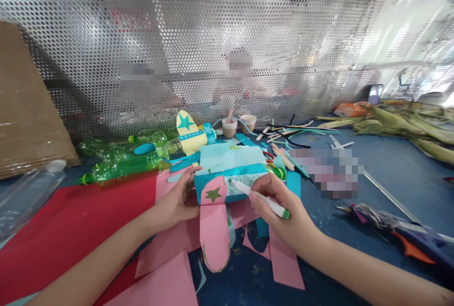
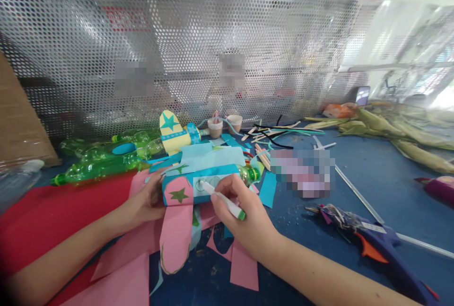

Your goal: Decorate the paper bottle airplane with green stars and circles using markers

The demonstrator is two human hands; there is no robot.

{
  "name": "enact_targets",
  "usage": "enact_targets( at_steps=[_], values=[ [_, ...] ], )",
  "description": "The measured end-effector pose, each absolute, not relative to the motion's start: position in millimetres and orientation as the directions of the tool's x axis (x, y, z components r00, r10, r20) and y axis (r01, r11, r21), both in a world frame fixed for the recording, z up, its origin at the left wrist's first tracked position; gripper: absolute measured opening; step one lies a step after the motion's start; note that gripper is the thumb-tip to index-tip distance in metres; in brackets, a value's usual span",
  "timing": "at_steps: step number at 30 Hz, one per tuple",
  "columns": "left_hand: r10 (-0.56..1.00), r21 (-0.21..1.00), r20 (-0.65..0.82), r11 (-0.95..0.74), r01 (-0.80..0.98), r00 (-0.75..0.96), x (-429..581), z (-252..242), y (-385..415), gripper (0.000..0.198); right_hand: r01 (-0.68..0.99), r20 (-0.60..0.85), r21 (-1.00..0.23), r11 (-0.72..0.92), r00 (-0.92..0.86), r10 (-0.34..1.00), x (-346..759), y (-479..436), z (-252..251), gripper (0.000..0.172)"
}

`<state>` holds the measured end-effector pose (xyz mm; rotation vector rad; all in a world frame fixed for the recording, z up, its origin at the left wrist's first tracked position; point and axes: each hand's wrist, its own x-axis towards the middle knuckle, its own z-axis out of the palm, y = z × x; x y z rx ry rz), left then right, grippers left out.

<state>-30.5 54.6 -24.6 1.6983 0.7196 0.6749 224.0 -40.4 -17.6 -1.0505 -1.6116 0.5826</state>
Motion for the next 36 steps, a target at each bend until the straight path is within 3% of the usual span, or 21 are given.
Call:
enact_targets(
  at_steps=[10,16,36],
  values=[
    [0.755,0.973,0.061,-0.191,0.13,0.652,-28.7,-22.7,53.0,0.093,0.296,0.519,-0.811,0.504,-0.033,0.854,222.6,-39.4,-18.2,0.008],
    [0.764,0.977,0.067,-0.18,0.112,0.641,-31.3,-27.7,56.4,0.082,0.297,0.538,-0.801,0.52,-0.027,0.843,222.4,-39.2,-16.1,0.008],
    [0.786,0.976,0.046,-0.166,0.14,0.617,-31.5,-28.6,55.9,0.095,0.27,0.501,-0.829,0.49,-0.031,0.865,223.1,-39.4,-16.9,0.009]
  ],
)
